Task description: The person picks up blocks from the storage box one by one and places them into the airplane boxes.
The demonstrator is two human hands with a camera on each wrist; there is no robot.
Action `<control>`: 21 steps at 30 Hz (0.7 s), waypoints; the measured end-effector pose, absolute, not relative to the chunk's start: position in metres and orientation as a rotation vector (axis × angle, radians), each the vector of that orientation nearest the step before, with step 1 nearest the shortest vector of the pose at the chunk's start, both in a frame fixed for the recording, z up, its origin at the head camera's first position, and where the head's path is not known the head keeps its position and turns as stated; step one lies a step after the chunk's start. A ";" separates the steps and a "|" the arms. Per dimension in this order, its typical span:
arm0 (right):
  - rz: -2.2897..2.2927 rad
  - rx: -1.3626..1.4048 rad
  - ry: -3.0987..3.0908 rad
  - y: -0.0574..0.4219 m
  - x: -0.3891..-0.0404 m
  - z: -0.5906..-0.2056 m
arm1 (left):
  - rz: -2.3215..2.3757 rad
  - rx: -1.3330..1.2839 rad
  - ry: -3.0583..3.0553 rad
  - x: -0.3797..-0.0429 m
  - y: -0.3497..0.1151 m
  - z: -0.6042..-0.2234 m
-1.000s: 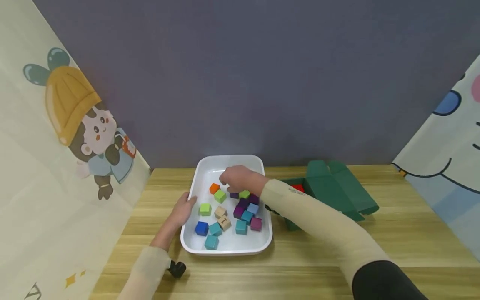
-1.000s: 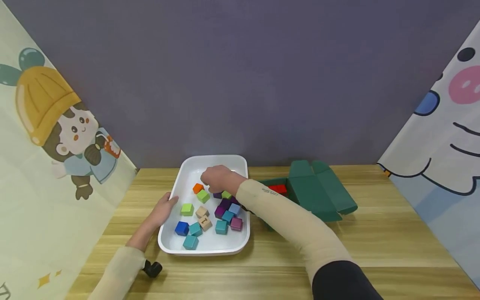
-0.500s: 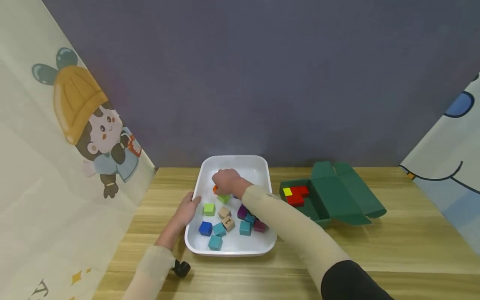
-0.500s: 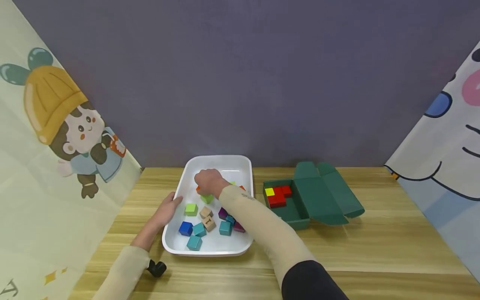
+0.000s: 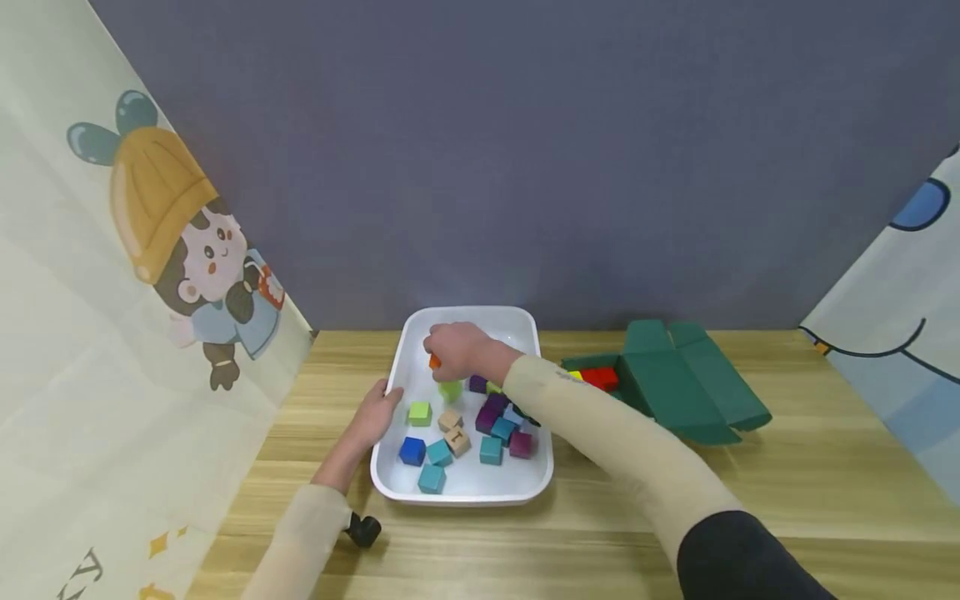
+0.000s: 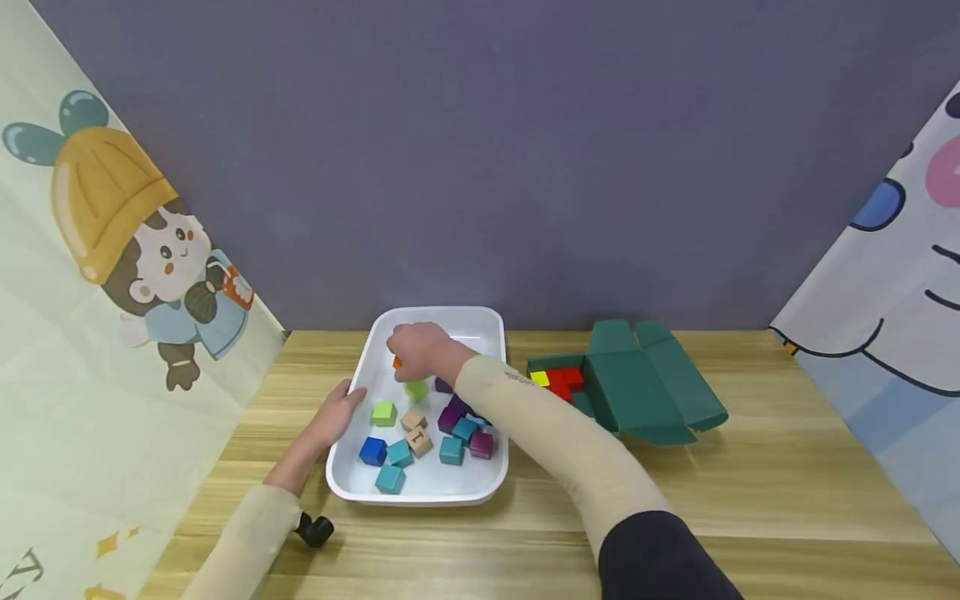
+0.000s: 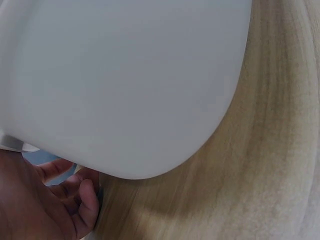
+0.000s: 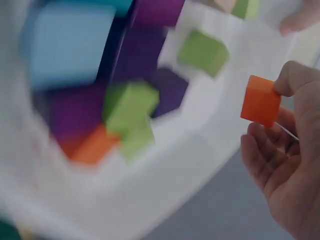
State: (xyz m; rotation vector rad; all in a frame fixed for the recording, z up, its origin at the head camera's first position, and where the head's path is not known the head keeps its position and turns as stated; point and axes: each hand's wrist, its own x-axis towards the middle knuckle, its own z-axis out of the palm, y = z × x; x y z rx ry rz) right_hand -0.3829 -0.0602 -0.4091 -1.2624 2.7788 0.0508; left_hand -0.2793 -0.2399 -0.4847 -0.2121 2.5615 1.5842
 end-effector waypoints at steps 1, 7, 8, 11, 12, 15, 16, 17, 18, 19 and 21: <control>0.039 -1.274 2.764 -0.054 -0.380 -0.401 | 1.586 -0.212 2.560 -0.279 -0.240 -0.485; -0.046 -1.278 2.702 0.003 -0.359 -0.365 | 1.598 -0.208 2.528 -0.279 -0.242 -0.485; -0.040 -1.274 2.702 0.014 -0.356 -0.361 | 1.592 -0.211 2.527 -0.279 -0.242 -0.485; -0.013 -1.261 2.719 0.047 -0.347 -0.353 | 1.570 -0.202 2.538 -0.279 -0.244 -0.485; -0.001 -1.258 2.731 0.058 -0.345 -0.351 | 1.564 -0.200 2.542 -0.279 -0.244 -0.484; 0.040 -1.263 2.779 0.089 -0.340 -0.347 | 1.552 -0.205 2.548 -0.278 -0.245 -0.483; 0.052 -1.266 2.790 0.099 -0.339 -0.346 | 1.548 -0.201 2.546 -0.278 -0.245 -0.483; 0.055 -1.267 2.796 0.110 -0.338 -0.347 | 1.543 -0.197 2.547 -0.277 -0.245 -0.483; 0.060 -1.265 2.801 0.120 -0.337 -0.348 | 1.541 -0.201 2.546 -0.277 -0.245 -0.483; 0.059 -1.262 2.799 0.130 -0.337 -0.349 | 1.538 -0.197 2.546 -0.277 -0.244 -0.483; 0.043 -1.247 2.785 0.149 -0.335 -0.354 | 1.535 -0.183 2.544 -0.278 -0.244 -0.483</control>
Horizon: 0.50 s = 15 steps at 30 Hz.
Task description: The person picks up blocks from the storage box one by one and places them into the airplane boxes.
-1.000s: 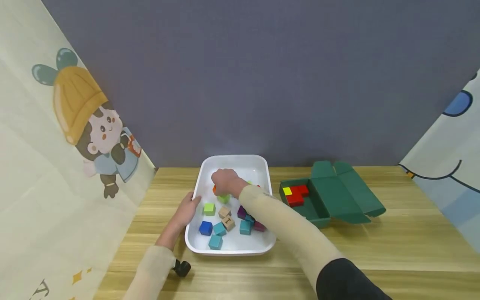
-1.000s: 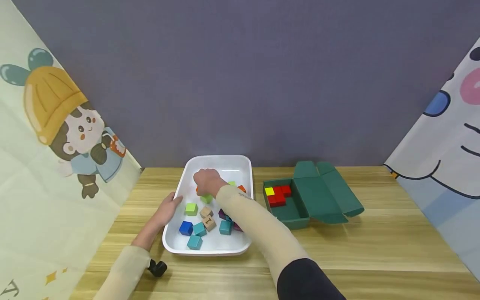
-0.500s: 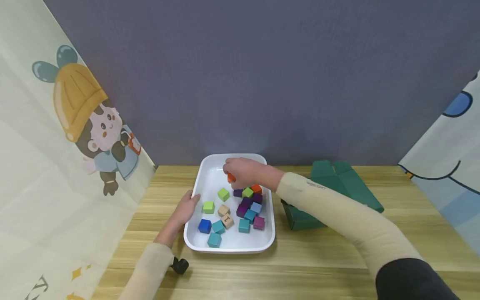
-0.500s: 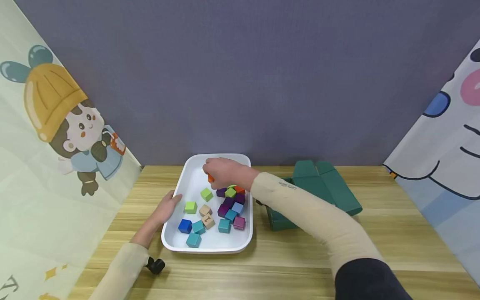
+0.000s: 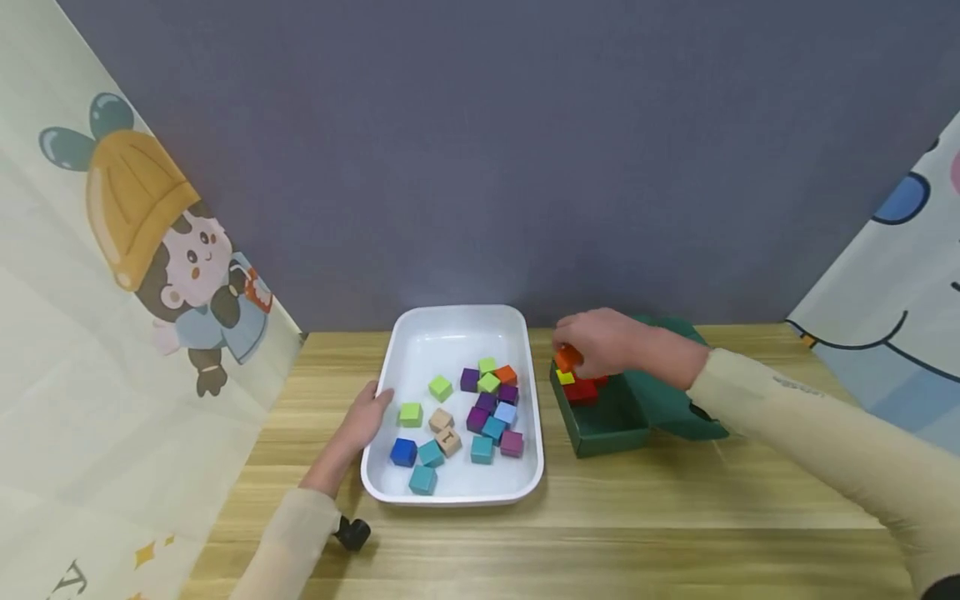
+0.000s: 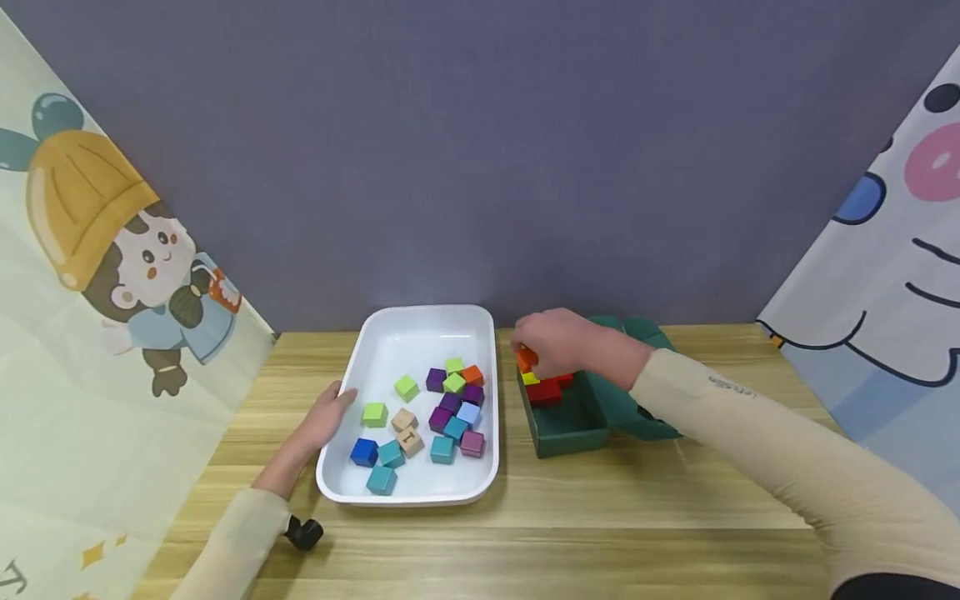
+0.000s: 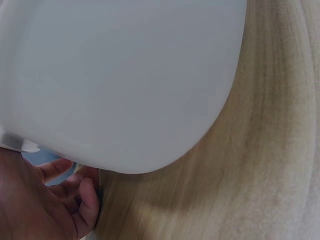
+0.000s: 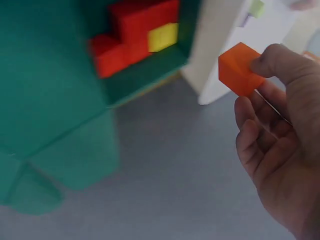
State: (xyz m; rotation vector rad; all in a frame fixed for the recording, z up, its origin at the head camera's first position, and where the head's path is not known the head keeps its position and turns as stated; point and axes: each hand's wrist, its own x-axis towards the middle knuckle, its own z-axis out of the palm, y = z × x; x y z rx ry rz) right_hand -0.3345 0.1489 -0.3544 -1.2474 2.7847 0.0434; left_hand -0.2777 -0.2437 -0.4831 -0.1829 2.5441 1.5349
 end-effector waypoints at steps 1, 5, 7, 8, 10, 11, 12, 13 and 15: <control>0.044 -1.247 2.776 0.157 -0.334 -0.357 | 1.532 -0.179 2.546 -0.278 -0.244 -0.483; 0.010 -1.229 2.733 0.183 -0.332 -0.373 | 1.520 -0.193 2.546 -0.277 -0.245 -0.484; 0.000 -1.202 2.712 0.192 -0.331 -0.380 | 1.523 -0.197 2.546 -0.276 -0.245 -0.484; -0.001 -1.189 2.701 0.195 -0.331 -0.383 | 1.527 -0.198 2.545 -0.277 -0.245 -0.484; 0.008 -1.160 2.686 0.201 -0.334 -0.388 | 1.539 -0.192 2.542 -0.278 -0.245 -0.484; 0.017 -1.148 2.680 0.203 -0.335 -0.391 | 1.544 -0.191 2.540 -0.279 -0.245 -0.484; 0.019 -1.143 2.672 0.204 -0.337 -0.393 | 1.540 -0.192 2.539 -0.279 -0.244 -0.484; 0.022 -1.139 2.666 0.205 -0.339 -0.396 | 1.538 -0.193 2.534 -0.280 -0.244 -0.484; 0.030 -1.132 2.658 0.205 -0.343 -0.401 | 1.526 -0.197 2.532 -0.280 -0.244 -0.485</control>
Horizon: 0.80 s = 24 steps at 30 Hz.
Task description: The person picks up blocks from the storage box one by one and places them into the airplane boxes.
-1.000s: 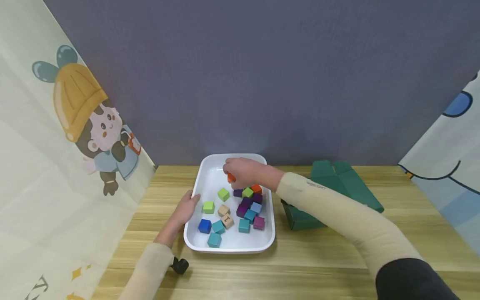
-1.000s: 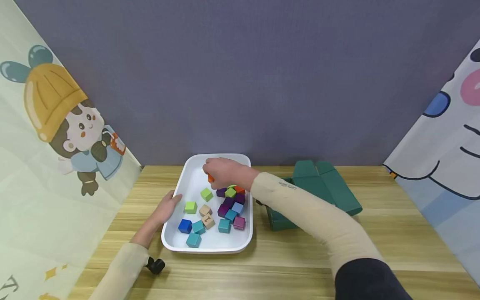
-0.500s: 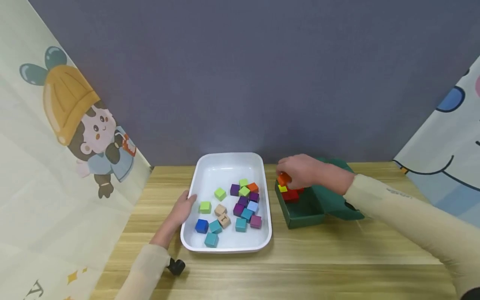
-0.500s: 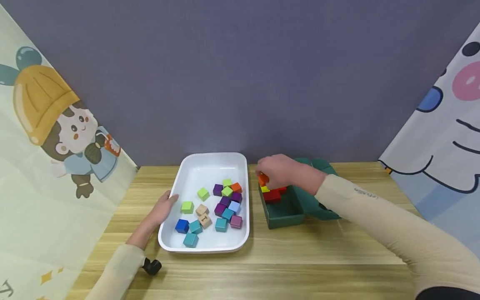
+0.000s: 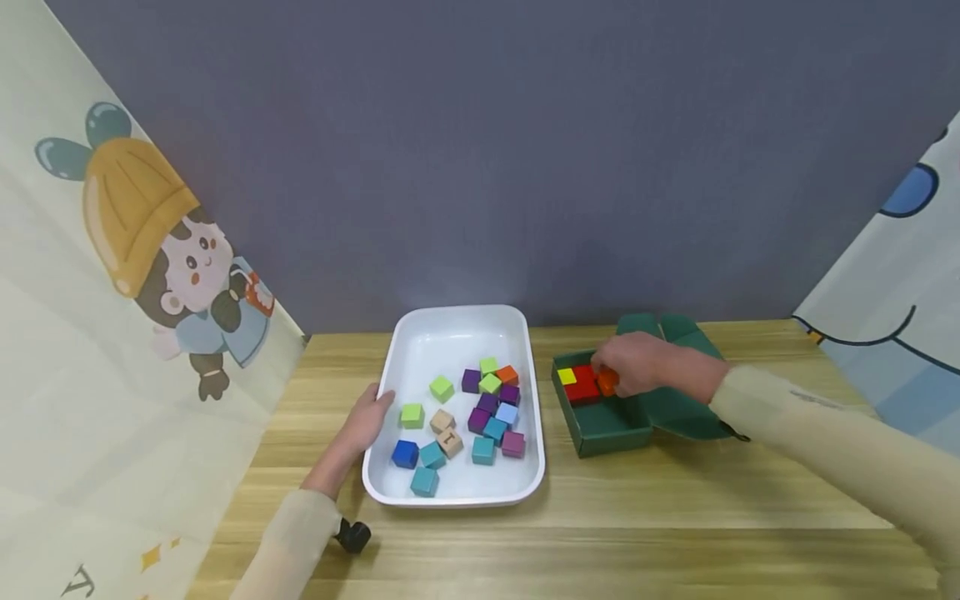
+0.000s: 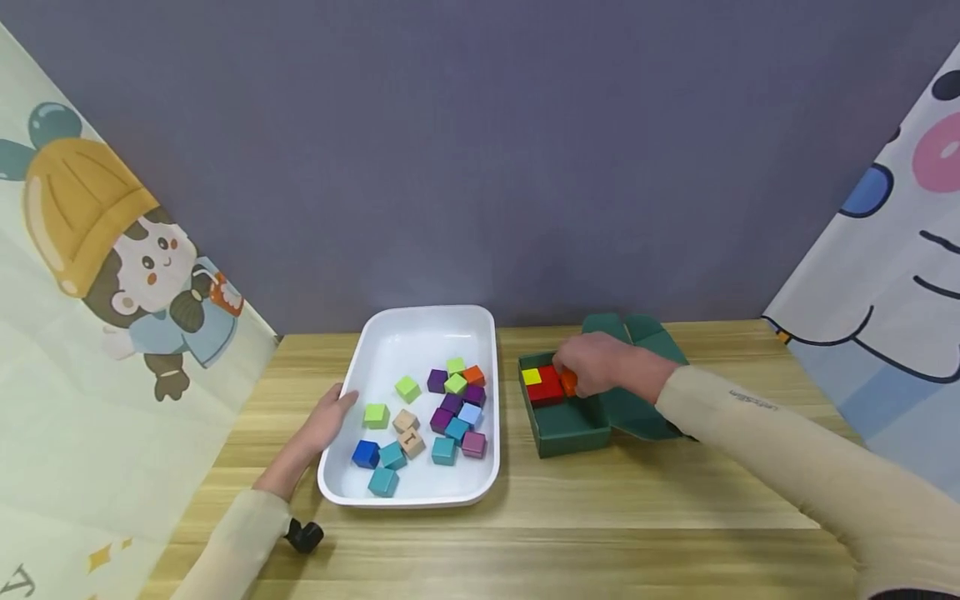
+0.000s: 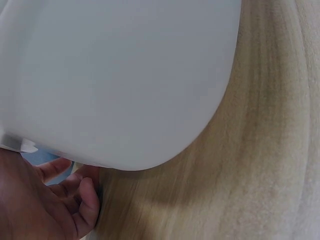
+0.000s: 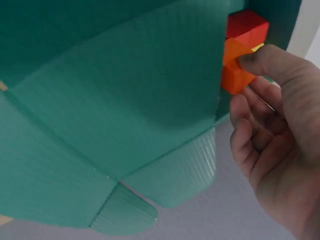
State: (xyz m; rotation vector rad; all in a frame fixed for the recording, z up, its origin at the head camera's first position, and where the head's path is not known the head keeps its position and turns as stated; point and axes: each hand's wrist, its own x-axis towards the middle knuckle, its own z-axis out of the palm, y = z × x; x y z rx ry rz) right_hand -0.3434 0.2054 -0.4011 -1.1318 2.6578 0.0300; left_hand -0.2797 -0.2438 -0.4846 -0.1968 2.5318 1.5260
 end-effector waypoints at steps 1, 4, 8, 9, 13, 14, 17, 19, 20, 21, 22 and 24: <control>0.034 -1.127 2.653 0.205 -0.345 -0.404 | 1.524 -0.200 2.528 -0.279 -0.244 -0.486; 0.053 -1.119 2.644 0.204 -0.349 -0.411 | 1.530 -0.197 2.525 -0.279 -0.244 -0.487; 0.052 -1.115 2.636 0.202 -0.353 -0.418 | 1.547 -0.189 2.532 -0.279 -0.244 -0.488; 0.051 -1.108 2.633 0.202 -0.354 -0.420 | 1.543 -0.189 2.532 -0.279 -0.244 -0.488; 0.053 -1.084 2.638 0.204 -0.355 -0.425 | 1.534 -0.172 2.537 -0.279 -0.243 -0.488; 0.050 -1.077 2.645 0.205 -0.355 -0.426 | 1.533 -0.167 2.537 -0.280 -0.242 -0.488; 0.052 -1.112 2.665 0.205 -0.356 -0.428 | 1.536 -0.147 2.534 -0.281 -0.243 -0.487; 0.064 -1.151 2.671 0.205 -0.356 -0.430 | 1.547 -0.152 2.523 -0.282 -0.244 -0.486; 0.074 -1.167 2.671 0.205 -0.356 -0.430 | 1.548 -0.153 2.520 -0.282 -0.244 -0.486; 0.085 -1.186 2.674 0.205 -0.355 -0.431 | 1.551 -0.151 2.515 -0.282 -0.245 -0.485; 0.095 -1.193 2.675 0.204 -0.354 -0.431 | 1.555 -0.154 2.515 -0.282 -0.245 -0.485; 0.110 -1.214 2.688 0.201 -0.351 -0.428 | 1.560 -0.157 2.515 -0.281 -0.246 -0.486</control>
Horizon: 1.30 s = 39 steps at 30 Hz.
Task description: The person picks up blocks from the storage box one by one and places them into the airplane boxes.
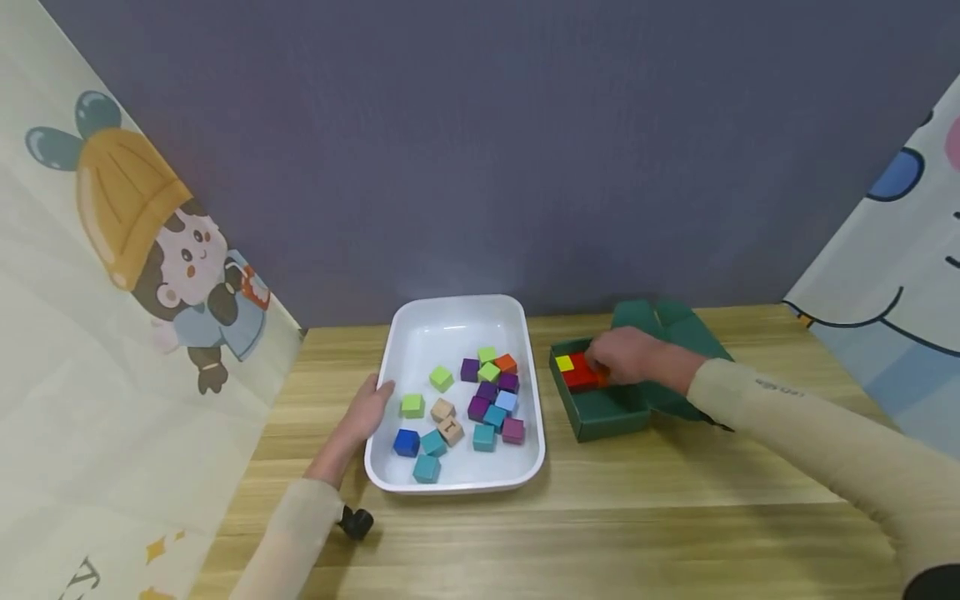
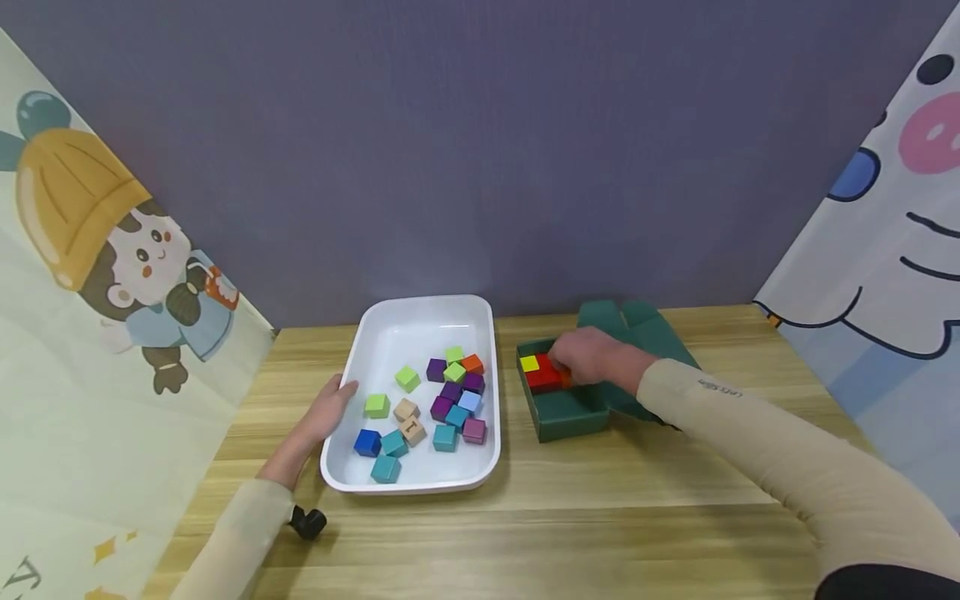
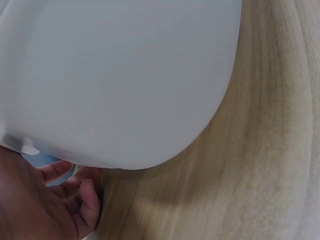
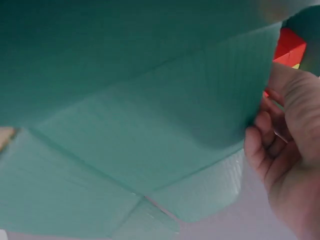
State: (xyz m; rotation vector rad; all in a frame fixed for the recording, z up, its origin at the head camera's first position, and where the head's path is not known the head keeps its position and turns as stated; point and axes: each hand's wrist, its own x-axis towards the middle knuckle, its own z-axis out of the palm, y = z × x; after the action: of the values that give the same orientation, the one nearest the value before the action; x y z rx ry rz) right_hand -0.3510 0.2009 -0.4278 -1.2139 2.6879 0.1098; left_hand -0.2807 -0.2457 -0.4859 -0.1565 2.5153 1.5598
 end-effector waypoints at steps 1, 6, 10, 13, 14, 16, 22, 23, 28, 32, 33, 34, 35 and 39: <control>0.105 -1.216 2.698 0.198 -0.349 -0.424 | 1.553 -0.154 2.520 -0.281 -0.246 -0.486; 0.067 -1.277 2.760 0.162 -0.339 -0.395 | 1.537 -0.145 2.516 -0.281 -0.246 -0.487; 0.066 -1.289 2.775 0.112 -0.341 -0.374 | 1.553 -0.161 2.530 -0.280 -0.247 -0.488; 0.072 -1.220 2.738 0.073 -0.348 -0.370 | 1.556 -0.160 2.545 -0.279 -0.247 -0.489; 0.070 -1.200 2.725 0.061 -0.351 -0.371 | 1.558 -0.163 2.546 -0.279 -0.247 -0.490; 0.046 -1.161 2.697 0.039 -0.358 -0.374 | 1.558 -0.170 2.547 -0.279 -0.247 -0.490; -0.051 -1.044 2.662 0.003 -0.378 -0.388 | 1.555 -0.162 2.539 -0.281 -0.246 -0.489; -0.056 -1.017 2.660 0.001 -0.381 -0.390 | 1.556 -0.163 2.541 -0.281 -0.245 -0.488; -0.071 -0.833 2.655 -0.001 -0.391 -0.400 | 1.570 -0.174 2.538 -0.281 -0.245 -0.484; -0.085 -0.722 2.638 0.002 -0.396 -0.409 | 1.588 -0.165 2.518 -0.280 -0.243 -0.484; -0.084 -0.716 2.638 0.003 -0.398 -0.412 | 1.591 -0.168 2.515 -0.280 -0.243 -0.485; -0.087 -0.708 2.637 0.003 -0.398 -0.413 | 1.596 -0.167 2.515 -0.280 -0.242 -0.485; -0.086 -0.706 2.638 0.004 -0.399 -0.415 | 1.601 -0.165 2.515 -0.280 -0.242 -0.486; -0.128 -0.710 2.636 0.002 -0.399 -0.414 | 1.611 -0.158 2.530 -0.281 -0.243 -0.485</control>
State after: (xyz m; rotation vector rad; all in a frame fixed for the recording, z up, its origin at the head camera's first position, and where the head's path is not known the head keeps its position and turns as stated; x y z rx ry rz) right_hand -0.3986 0.0018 -0.4139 -0.7100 2.6364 -0.1283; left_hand -0.2813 -0.2430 -0.4852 -0.1581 2.5296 1.6110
